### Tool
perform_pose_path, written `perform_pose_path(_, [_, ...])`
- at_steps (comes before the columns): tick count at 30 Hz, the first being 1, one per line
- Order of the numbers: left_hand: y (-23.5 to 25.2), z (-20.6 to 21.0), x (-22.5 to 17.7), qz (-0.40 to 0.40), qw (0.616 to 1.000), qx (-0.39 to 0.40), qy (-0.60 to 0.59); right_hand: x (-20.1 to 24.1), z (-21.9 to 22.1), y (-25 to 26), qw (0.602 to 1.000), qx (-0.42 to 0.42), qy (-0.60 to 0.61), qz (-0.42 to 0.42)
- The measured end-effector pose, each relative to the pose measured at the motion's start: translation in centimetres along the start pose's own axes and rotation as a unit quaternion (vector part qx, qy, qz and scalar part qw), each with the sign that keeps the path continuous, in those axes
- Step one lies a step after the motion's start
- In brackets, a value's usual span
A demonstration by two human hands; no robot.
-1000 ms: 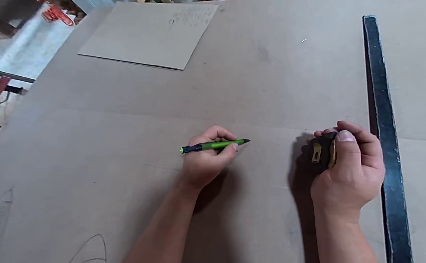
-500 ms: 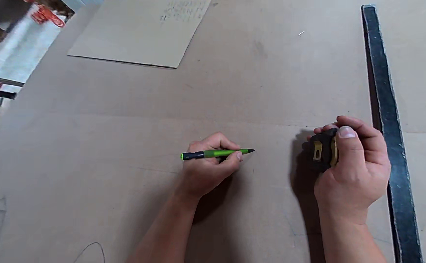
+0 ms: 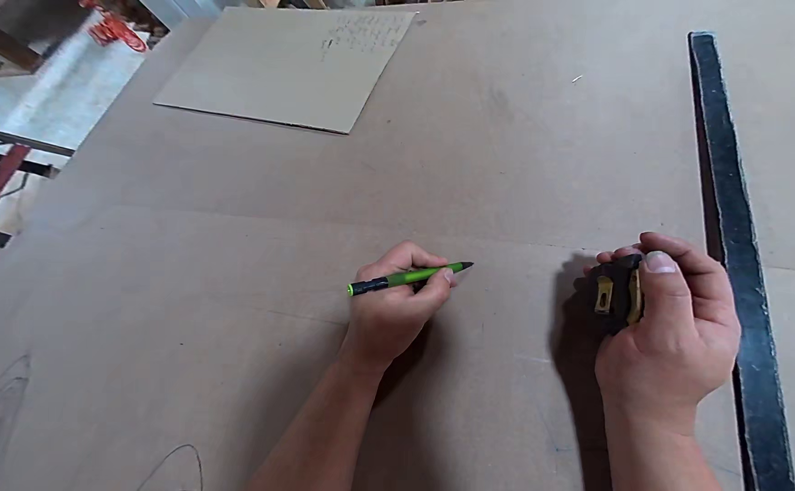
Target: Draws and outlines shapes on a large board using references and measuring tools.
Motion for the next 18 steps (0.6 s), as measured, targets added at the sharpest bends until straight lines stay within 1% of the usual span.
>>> perform_pose_path(3, [-0.1,1.0,0.0,-0.002,0.998,0.068,-0.008,0.0,0.0,0.0,1.0,0.002,0.002,0.0])
perform_pose_path(6, [-0.1,1.3,0.0,-0.007,0.996,0.091,-0.013,0.0,0.0,0.0,1.0,0.001,-0.002,-0.001])
perform_pose_path(8, [0.0,1.1,0.1,-0.011,0.997,0.074,-0.001,-0.1,0.0,0.0,1.0,0.001,-0.003,-0.002])
perform_pose_path(10, [0.1,0.5,0.2,-0.011,0.999,0.03,0.018,-0.1,0.0,0.0,1.0,0.002,-0.004,-0.002])
perform_pose_path(12, [0.1,-0.2,0.4,-0.01,1.0,-0.014,0.009,-0.1,-0.1,0.0,1.0,0.001,-0.003,-0.003])
perform_pose_path(13, [0.1,-0.3,0.3,-0.008,1.0,-0.02,0.0,0.0,-0.1,0.0,1.0,0.001,-0.003,-0.004])
perform_pose_path(15, [0.1,0.1,0.2,-0.008,1.0,0.007,-0.004,0.0,-0.1,0.0,1.0,0.002,-0.003,-0.005])
perform_pose_path(18, [-0.1,1.1,0.0,-0.012,0.996,0.083,-0.025,0.0,-0.1,0.0,1.0,0.0,-0.005,-0.002])
Point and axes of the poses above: each hand's wrist, its own y-axis towards the middle knuckle, its own z-axis out of the palm, x = y × z, the point moved 10 cm from there along y, towards the middle knuckle, and after that the axes turned 14 degrees about -y, right-handed, at the moved point
